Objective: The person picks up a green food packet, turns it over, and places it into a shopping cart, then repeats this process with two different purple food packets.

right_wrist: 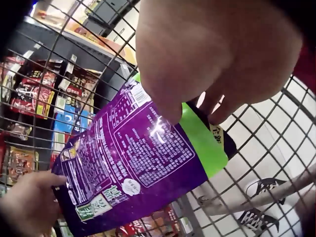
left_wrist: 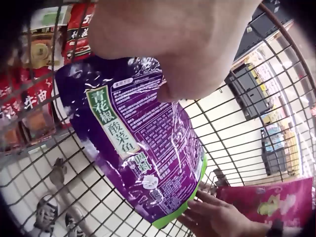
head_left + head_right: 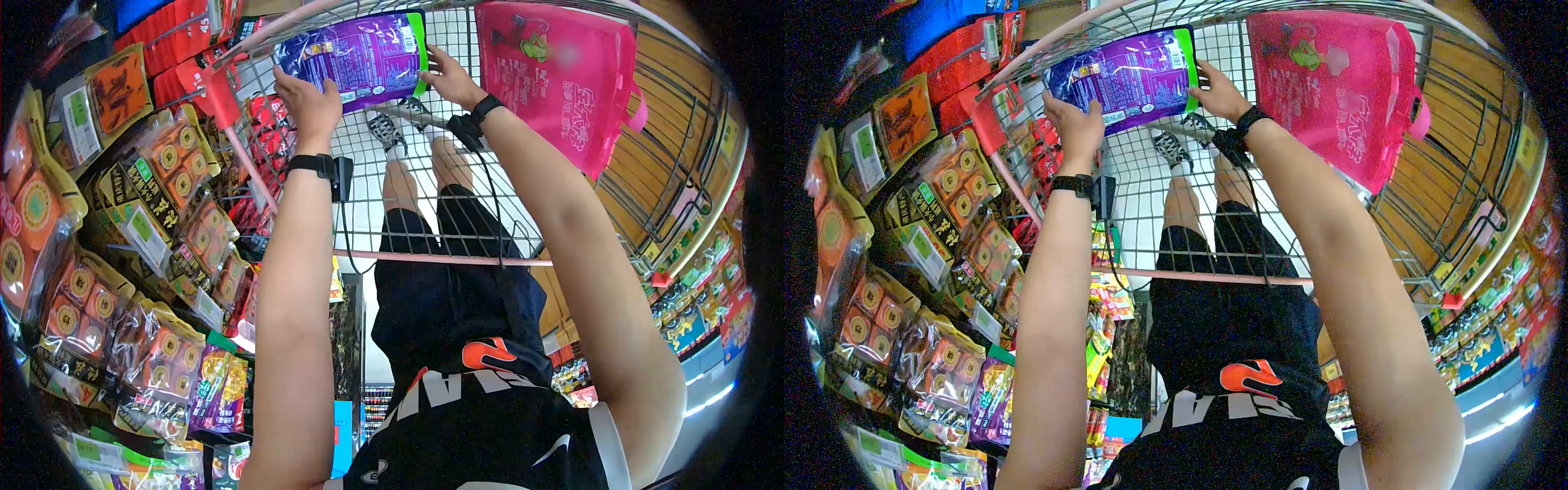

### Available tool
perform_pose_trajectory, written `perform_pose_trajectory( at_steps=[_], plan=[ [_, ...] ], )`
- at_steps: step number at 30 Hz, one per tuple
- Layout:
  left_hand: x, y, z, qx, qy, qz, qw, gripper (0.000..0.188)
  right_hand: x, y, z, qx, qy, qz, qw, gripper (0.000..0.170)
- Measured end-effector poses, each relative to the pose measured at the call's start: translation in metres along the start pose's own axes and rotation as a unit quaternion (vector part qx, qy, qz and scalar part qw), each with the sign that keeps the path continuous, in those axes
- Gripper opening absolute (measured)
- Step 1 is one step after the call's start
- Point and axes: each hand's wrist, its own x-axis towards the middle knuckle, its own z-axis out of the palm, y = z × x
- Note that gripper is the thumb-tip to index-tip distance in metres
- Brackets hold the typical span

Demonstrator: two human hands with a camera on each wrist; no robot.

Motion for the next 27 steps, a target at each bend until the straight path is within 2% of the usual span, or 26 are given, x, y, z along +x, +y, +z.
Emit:
perform_pose_trajectory(
  at_steps=[1,4,5,6,8,10,12,14,16,20,22,24,26,27],
  plan=[
    [-0.001,0.002,-0.001,-0.003,0.004,-0.012,1.0,0.098,0.003,0.005,-0.001,-0.027,-0.014,-0.01,0.999,0.072],
    [-0.01,0.016,-0.016,0.036,0.018,-0.002,0.999,0.099,-0.002,0.012,-0.004,-0.118,0.066,0.009,0.991,0.083],
    [-0.015,0.023,-0.025,0.011,0.026,-0.011,1.0,0.091,-0.004,0.013,-0.006,-0.088,0.085,0.03,0.992,0.094],
    [-0.022,0.031,-0.034,0.016,0.008,0.003,1.0,0.084,-0.009,0.005,-0.011,-0.064,0.086,0.063,0.992,0.094],
    [-0.039,0.04,-0.052,0.029,-0.023,0.029,0.999,0.07,-0.024,-0.013,-0.019,0.001,0.09,0.112,0.99,0.089],
    [-0.057,0.051,-0.075,-0.098,-0.131,0.045,0.985,0.049,-0.019,0.031,-0.036,-0.069,0.064,0.119,0.988,0.081],
    [-0.094,0.073,-0.106,-0.215,-0.243,0.018,0.946,0.04,-0.037,0.014,-0.043,-0.048,0.013,0.148,0.988,0.075],
    [-0.14,0.084,-0.127,-0.252,-0.257,0.051,0.932,0.036,-0.057,-0.005,-0.052,-0.076,-0.045,0.163,0.983,0.062],
    [-0.187,0.092,-0.159,-0.156,-0.23,0.103,0.955,0.032,-0.062,0.014,-0.057,-0.082,-0.078,0.158,0.981,0.046],
    [-0.27,0.093,-0.209,-0.241,-0.198,0.058,0.948,0.024,-0.101,-0.044,-0.044,-0.115,-0.073,0.149,0.979,0.033],
    [-0.307,0.078,-0.216,-0.286,-0.178,0.013,0.941,0.022,-0.125,-0.09,-0.027,-0.117,-0.08,0.091,0.986,0.024],
    [-0.336,0.06,-0.223,-0.278,-0.172,-0.005,0.945,0.022,-0.146,-0.138,0.0,-0.102,-0.116,0.022,0.988,0.024],
    [-0.36,0.042,-0.234,-0.241,-0.174,0.001,0.955,0.026,-0.175,-0.208,0.033,-0.1,-0.203,-0.076,0.971,0.025],
    [-0.369,0.036,-0.246,-0.209,-0.171,0.022,0.963,0.029,-0.193,-0.242,0.055,-0.054,-0.234,-0.082,0.967,0.025]
  ],
)
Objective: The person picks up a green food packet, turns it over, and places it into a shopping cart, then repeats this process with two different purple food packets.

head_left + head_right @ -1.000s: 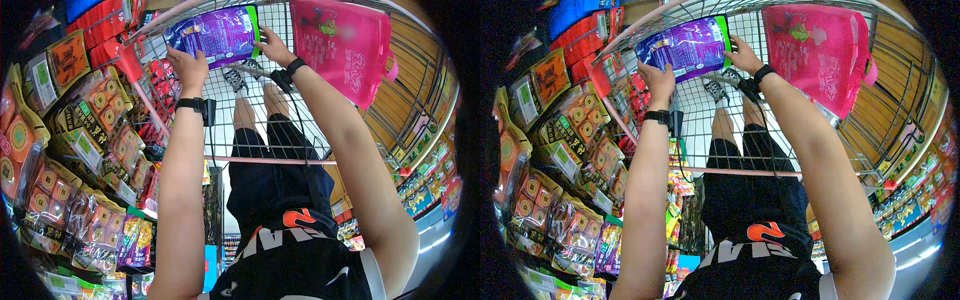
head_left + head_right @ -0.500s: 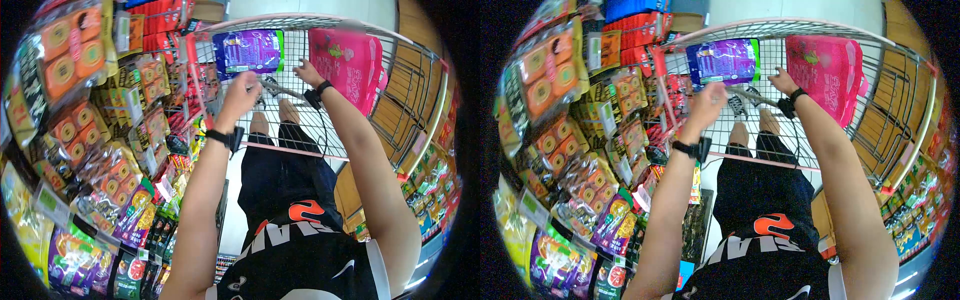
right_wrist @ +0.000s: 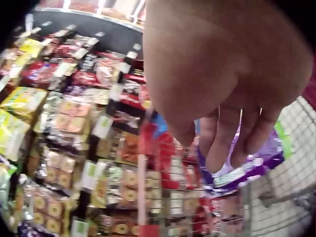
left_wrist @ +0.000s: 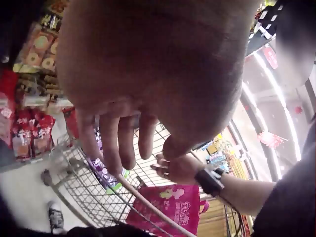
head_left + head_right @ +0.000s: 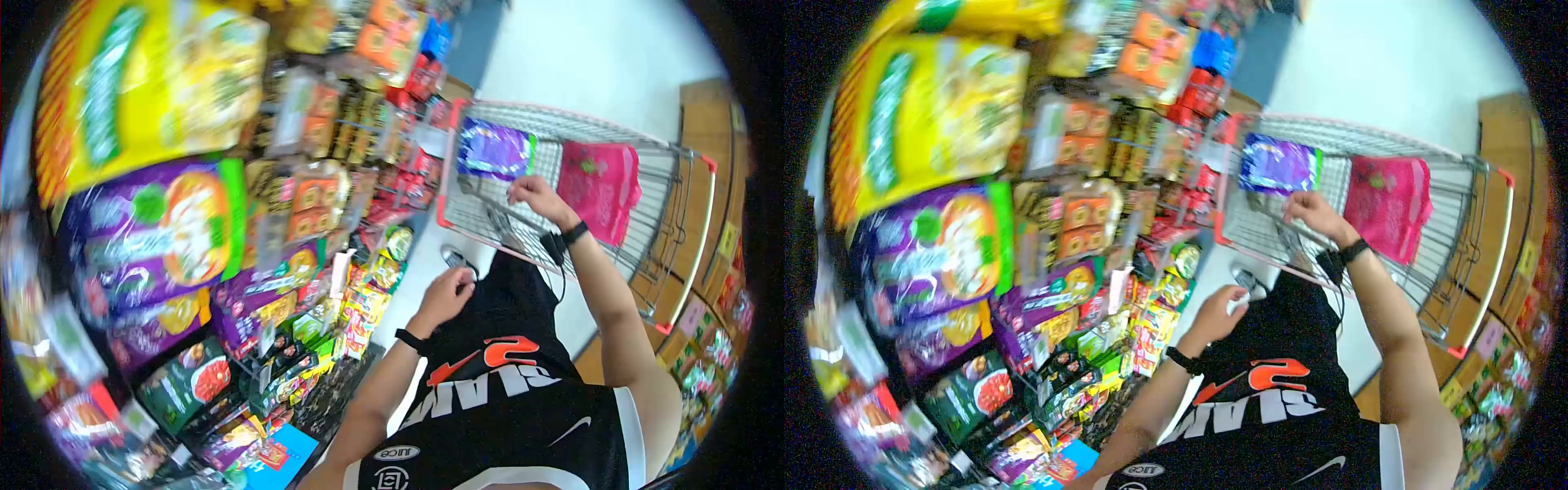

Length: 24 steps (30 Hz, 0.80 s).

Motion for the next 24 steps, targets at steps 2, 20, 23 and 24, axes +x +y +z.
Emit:
perform_pose_trajectory(
  at_steps=[2,20,23,24],
  plan=[
    [-0.026,-0.013,-0.013,0.073,-0.005,0.013,0.997,0.036,-0.008,-0.089,0.048,0.054,-0.079,-0.054,0.994,0.025],
    [-0.245,-0.148,-0.021,-0.051,0.279,-0.026,0.958,0.041,0.094,-0.379,0.291,0.136,-0.219,-0.013,0.966,0.056],
    [-0.246,-0.168,-0.014,-0.062,0.304,-0.022,0.95,0.04,0.097,-0.384,0.291,0.126,-0.225,0.007,0.966,0.047],
    [-0.244,-0.177,-0.011,-0.072,0.311,-0.018,0.947,0.04,0.101,-0.378,0.286,0.119,-0.223,0.0,0.967,0.044]
  ],
)
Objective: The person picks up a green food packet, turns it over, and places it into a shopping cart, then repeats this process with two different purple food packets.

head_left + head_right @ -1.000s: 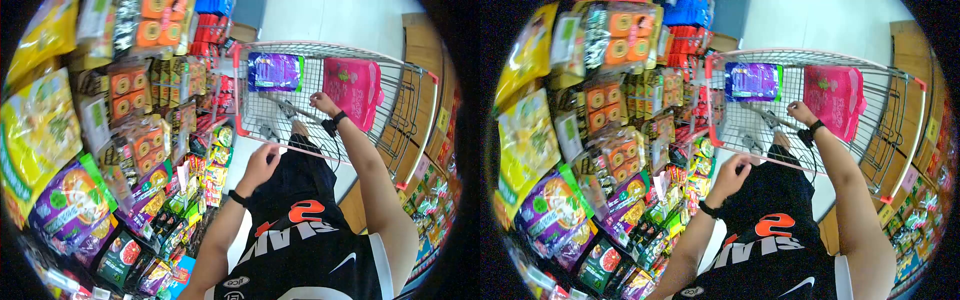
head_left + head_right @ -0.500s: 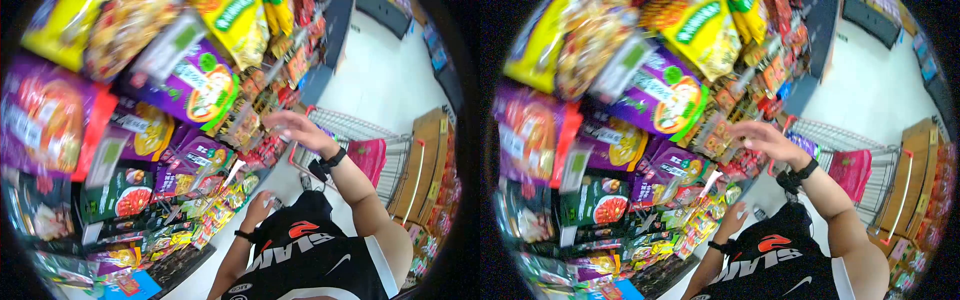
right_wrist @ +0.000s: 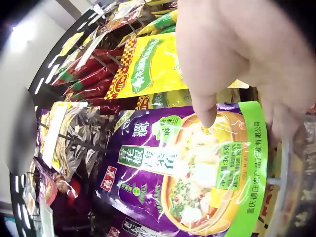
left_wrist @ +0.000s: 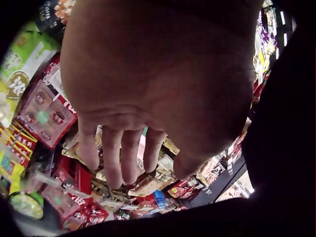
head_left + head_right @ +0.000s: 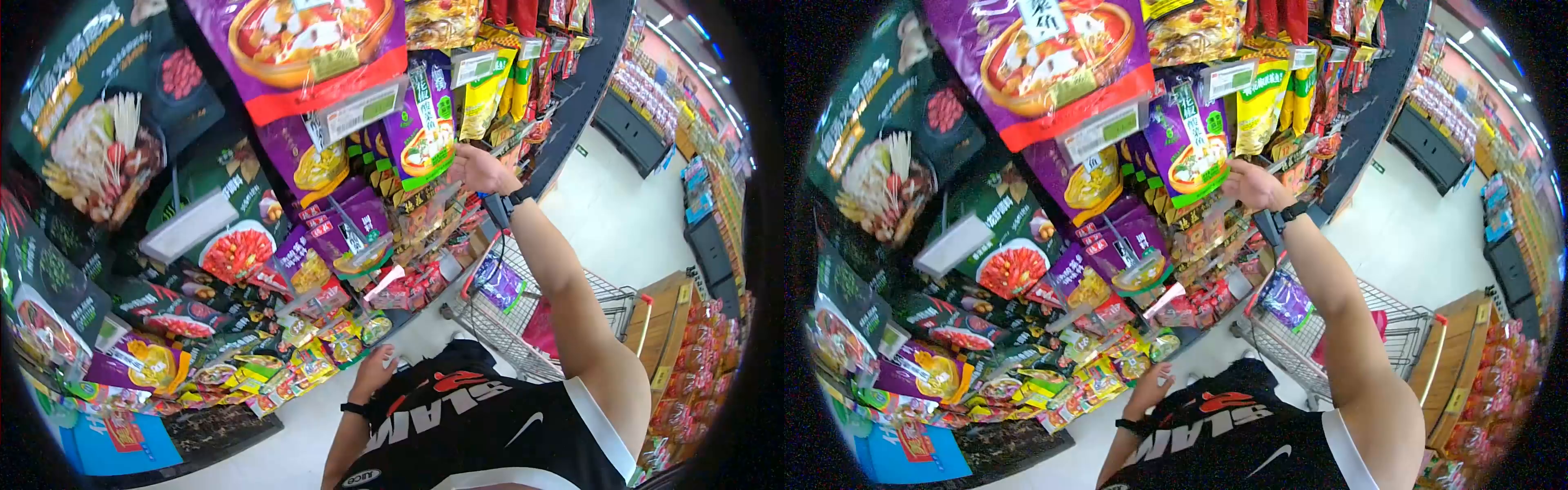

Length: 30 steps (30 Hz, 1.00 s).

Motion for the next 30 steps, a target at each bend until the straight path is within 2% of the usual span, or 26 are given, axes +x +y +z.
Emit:
perform_pose_trajectory(
  at_steps=[2,3,5,7,9,12,13,15,17,19,21,22,24,30],
  plan=[
    [0.002,-0.01,0.003,-0.009,0.008,0.019,1.0,0.039,0.003,0.016,-0.018,0.004,0.03,-0.041,0.999,0.04],
    [0.004,-0.011,0.001,-0.006,0.009,0.036,0.999,0.039,-0.004,0.017,-0.009,0.017,0.044,-0.066,0.997,0.041],
    [0.004,-0.004,-0.006,-0.014,0.023,0.047,0.999,0.039,-0.036,0.006,0.008,0.045,-0.196,-0.019,0.979,0.045],
    [0.006,-0.008,-0.012,-0.025,0.012,0.054,0.998,0.039,-0.042,0.017,0.023,0.062,0.007,-0.093,0.994,0.049],
    [0.005,-0.009,-0.017,-0.025,0.003,0.04,0.999,0.039,-0.047,0.02,0.025,-0.007,0.082,-0.132,0.988,0.051],
    [0.011,-0.014,-0.024,-0.002,-0.013,0.052,0.999,0.038,-0.048,0.022,0.014,-0.054,0.131,-0.176,0.974,0.053],
    [0.012,-0.016,-0.026,0.006,-0.019,0.057,0.998,0.037,-0.05,0.022,0.013,-0.065,0.171,-0.183,0.966,0.051],
    [0.018,-0.016,-0.028,0.009,-0.03,0.056,0.998,0.036,-0.064,0.017,0.016,-0.049,0.161,-0.203,0.965,0.045],
    [0.022,-0.007,-0.032,0.013,-0.031,0.056,0.998,0.036,-0.073,0.016,0.026,-0.046,0.127,-0.256,0.957,0.048],
    [0.028,-0.004,-0.031,0.01,-0.043,0.058,0.997,0.036,-0.085,0.009,0.037,0.023,0.082,-0.284,0.955,0.054],
    [0.031,0.002,-0.029,0.018,-0.051,0.067,0.996,0.035,-0.097,0.001,0.048,0.091,0.061,-0.285,0.952,0.057],
    [0.033,0.002,-0.027,0.016,-0.053,0.075,0.996,0.036,-0.105,-0.001,0.057,0.099,0.078,-0.289,0.949,0.056],
    [0.038,0.0,-0.021,0.012,-0.059,0.093,0.994,0.036,-0.112,-0.001,0.056,0.131,0.057,-0.276,0.95,0.055],
    [0.042,0.005,-0.014,0.016,-0.086,0.091,0.992,0.035,-0.139,0.003,0.059,0.183,0.044,-0.281,0.941,0.053]
  ],
)
